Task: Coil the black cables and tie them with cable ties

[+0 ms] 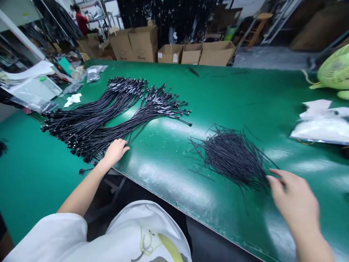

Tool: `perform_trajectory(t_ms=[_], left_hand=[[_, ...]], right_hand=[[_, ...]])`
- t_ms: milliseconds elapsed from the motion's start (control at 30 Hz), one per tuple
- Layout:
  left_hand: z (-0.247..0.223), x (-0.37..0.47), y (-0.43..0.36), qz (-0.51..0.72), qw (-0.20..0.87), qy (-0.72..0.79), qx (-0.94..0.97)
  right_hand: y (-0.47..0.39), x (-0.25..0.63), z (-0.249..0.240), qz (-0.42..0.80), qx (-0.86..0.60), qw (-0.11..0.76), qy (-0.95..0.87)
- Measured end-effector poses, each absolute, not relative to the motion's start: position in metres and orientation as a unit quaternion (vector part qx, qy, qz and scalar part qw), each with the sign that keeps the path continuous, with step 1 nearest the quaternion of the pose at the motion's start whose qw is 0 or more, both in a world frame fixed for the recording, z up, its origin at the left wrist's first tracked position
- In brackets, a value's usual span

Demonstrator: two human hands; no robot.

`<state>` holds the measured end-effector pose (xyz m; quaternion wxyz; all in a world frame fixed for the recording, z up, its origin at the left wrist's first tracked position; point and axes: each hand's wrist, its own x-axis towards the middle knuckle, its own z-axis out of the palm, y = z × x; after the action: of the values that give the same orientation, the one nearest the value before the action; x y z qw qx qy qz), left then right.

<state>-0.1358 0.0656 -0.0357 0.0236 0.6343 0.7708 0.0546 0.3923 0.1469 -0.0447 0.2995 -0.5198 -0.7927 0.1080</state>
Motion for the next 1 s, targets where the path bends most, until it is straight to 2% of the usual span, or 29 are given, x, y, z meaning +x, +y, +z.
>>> perform_trajectory(t_ms=[100, 200, 233, 300, 367, 433, 500, 567, 667, 767, 900, 1000], left_hand=[[-0.041, -0.138, 0.061, 0.045, 0.022, 0.761, 0.647], [-0.027, -0.121, 0.049, 0.105, 0.058, 0.747, 0.654], [-0.017, -0.112, 0.043, 0.149, 0.120, 0.737, 0.648], [0.006, -0.093, 0.026, 0.238, 0.317, 0.690, 0.606], [0.031, -0.077, 0.003, 0.263, 0.500, 0.624, 0.540], [0.053, -0.071, -0.023, 0.262, 0.593, 0.584, 0.489], [0.068, -0.078, -0.048, 0.290, 0.605, 0.591, 0.447], [0.072, -0.097, -0.070, 0.337, 0.567, 0.630, 0.410], [0.058, -0.133, -0.091, 0.362, 0.511, 0.697, 0.350], [0.032, -0.159, -0.097, 0.393, 0.497, 0.716, 0.295], [0.012, -0.169, -0.091, 0.516, 0.518, 0.642, 0.230], [0.016, -0.177, -0.090, 0.551, 0.578, 0.558, 0.223]], right_hand=[[0.144, 0.362, -0.055, 0.128, -0.546, 0.279, -0.779], [0.138, 0.299, -0.053, 0.191, -0.469, 0.250, -0.825], [0.135, 0.271, -0.049, 0.204, -0.437, 0.243, -0.842], [0.128, 0.210, -0.040, 0.226, -0.372, 0.223, -0.872], [0.127, 0.149, -0.033, 0.236, -0.300, 0.202, -0.902], [0.140, 0.096, -0.029, 0.217, -0.255, 0.171, -0.927], [0.170, 0.060, -0.026, 0.194, -0.276, 0.141, -0.931], [0.209, 0.043, -0.023, 0.184, -0.324, 0.139, -0.918], [0.255, 0.039, -0.011, 0.174, -0.369, 0.176, -0.896], [0.263, 0.039, 0.009, 0.160, -0.365, 0.216, -0.892], [0.256, 0.047, 0.055, 0.112, -0.313, 0.345, -0.878], [0.270, 0.071, 0.099, 0.023, -0.309, 0.437, -0.844]])
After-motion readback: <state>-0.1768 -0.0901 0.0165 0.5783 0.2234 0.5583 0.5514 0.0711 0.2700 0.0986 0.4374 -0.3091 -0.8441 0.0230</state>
